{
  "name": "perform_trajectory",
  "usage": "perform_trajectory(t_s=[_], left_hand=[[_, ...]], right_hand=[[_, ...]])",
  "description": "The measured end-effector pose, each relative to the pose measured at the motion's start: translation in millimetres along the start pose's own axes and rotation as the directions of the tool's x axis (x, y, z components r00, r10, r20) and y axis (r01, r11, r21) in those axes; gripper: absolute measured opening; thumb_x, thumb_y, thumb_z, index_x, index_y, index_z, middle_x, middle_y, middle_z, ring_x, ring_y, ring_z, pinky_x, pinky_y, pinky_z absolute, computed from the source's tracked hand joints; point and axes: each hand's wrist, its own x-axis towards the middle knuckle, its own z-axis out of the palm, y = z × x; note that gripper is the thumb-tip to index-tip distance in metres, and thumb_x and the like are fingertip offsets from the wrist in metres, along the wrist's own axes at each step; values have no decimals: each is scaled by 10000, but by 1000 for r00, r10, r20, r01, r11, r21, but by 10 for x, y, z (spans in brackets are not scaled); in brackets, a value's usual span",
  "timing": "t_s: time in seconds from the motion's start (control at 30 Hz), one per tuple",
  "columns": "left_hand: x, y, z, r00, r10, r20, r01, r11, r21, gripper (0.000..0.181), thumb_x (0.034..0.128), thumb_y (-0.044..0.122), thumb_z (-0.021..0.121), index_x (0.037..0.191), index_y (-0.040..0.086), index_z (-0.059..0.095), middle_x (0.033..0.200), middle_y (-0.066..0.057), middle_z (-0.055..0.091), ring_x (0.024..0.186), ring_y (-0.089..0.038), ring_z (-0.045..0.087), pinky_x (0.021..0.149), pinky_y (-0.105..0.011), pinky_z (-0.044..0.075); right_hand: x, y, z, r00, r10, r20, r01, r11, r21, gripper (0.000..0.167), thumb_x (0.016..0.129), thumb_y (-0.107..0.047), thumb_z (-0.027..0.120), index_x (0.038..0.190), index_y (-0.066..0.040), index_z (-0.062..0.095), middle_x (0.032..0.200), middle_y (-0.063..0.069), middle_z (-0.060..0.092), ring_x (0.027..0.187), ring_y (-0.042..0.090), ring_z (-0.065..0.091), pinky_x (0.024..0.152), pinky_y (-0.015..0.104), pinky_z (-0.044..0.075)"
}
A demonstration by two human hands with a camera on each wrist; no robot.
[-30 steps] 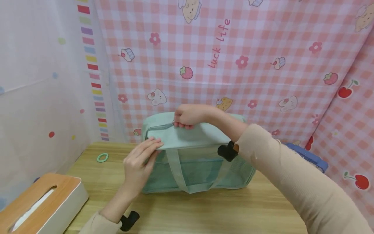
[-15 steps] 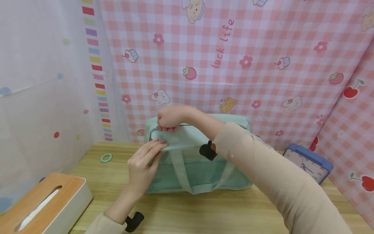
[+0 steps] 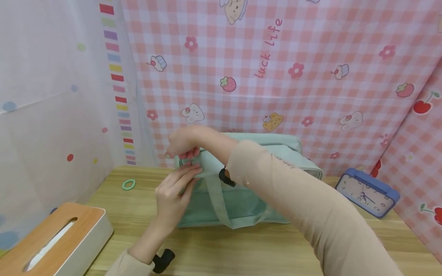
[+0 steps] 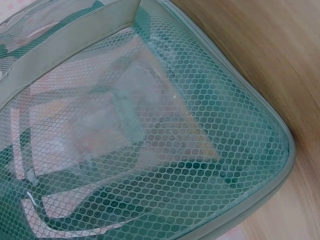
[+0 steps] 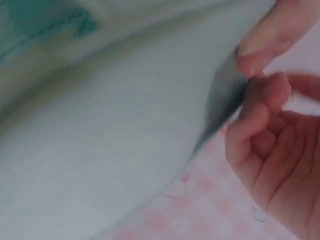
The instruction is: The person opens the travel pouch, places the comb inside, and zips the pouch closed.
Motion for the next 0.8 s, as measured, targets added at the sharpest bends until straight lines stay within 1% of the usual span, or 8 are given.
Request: perform_trajectory(t_s=[0.07, 0.13, 0.2, 0.3, 0.4, 0.53, 0.67, 0.8], left_hand=[[-2, 17, 3, 1000, 2, 3, -2, 1000, 4, 162, 874, 176, 613, 896, 67, 730, 922, -71, 704, 870, -228, 662, 843, -231, 513], [1, 32, 6, 1000, 3, 5, -3, 1000, 3, 159, 871, 177, 617, 900, 70, 730, 919, -66, 704, 870, -227, 664, 837, -238, 517], [4, 40, -1, 1000, -1, 8, 1, 1000, 3, 148, 864, 174, 626, 903, 76, 730, 911, -59, 704, 880, -228, 663, 849, -236, 514], [5, 30, -30, 1000, -13, 16, 13, 1000, 11, 146, 855, 182, 636, 907, 81, 727, 906, -54, 705, 899, -235, 663, 876, -229, 505], [-5, 23, -33, 1000, -15, 16, 15, 1000, 15, 159, 856, 195, 632, 905, 77, 727, 907, -64, 708, 901, -244, 666, 885, -227, 503], [-8, 14, -26, 1000, -8, 1, 8, 1000, 4, 168, 861, 190, 625, 907, 65, 726, 911, -86, 708, 893, -267, 666, 880, -234, 508], [-12, 14, -18, 1000, -18, -2, 18, 1000, -8, 180, 867, 193, 616, 907, 56, 725, 915, -96, 707, 897, -282, 663, 895, -220, 499], [-19, 30, 2, 1000, -28, 4, 28, 1000, -9, 182, 862, 192, 619, 908, 50, 724, 916, -99, 708, 902, -283, 662, 910, -205, 489]], right_hand=[[-46, 4, -12, 999, -29, 19, 29, 999, 32, 247, 977, -313, 380, 951, -123, 536, 672, -11, 481, 518, 86, 425, 481, 180, 405], [-122, 48, -39, 997, -71, 11, 70, 995, 67, 261, 973, -318, 391, 978, -118, 557, 714, -3, 502, 550, 92, 448, 518, 191, 431], [-208, 130, -70, 994, -107, -23, 109, 988, 105, 261, 973, -302, 394, 1039, -109, 556, 750, 11, 520, 577, 101, 470, 550, 199, 453], [-350, 307, -84, 987, -124, -100, 138, 979, 150, 275, 972, -284, 400, 1079, -82, 554, 785, 32, 546, 602, 123, 501, 584, 218, 477], [-495, 550, -35, 980, -116, -159, 149, 967, 209, 295, 969, -272, 419, 1130, -52, 533, 763, 38, 544, 601, 128, 499, 591, 236, 479], [-712, 868, 60, 971, -103, -218, 167, 939, 301, 280, 961, -246, 438, 1122, -42, 542, 692, 23, 513, 580, 124, 474, 580, 252, 468], [-940, 1134, 162, 964, -68, -257, 168, 905, 390, 280, 956, -254, 451, 1103, -34, 543, 683, 30, 503, 597, 141, 473, 603, 268, 464], [-1162, 1380, 257, 949, -17, -316, 165, 879, 448, 285, 956, -271, 460, 1094, -39, 550, 701, 49, 498, 607, 159, 469, 612, 304, 452]])
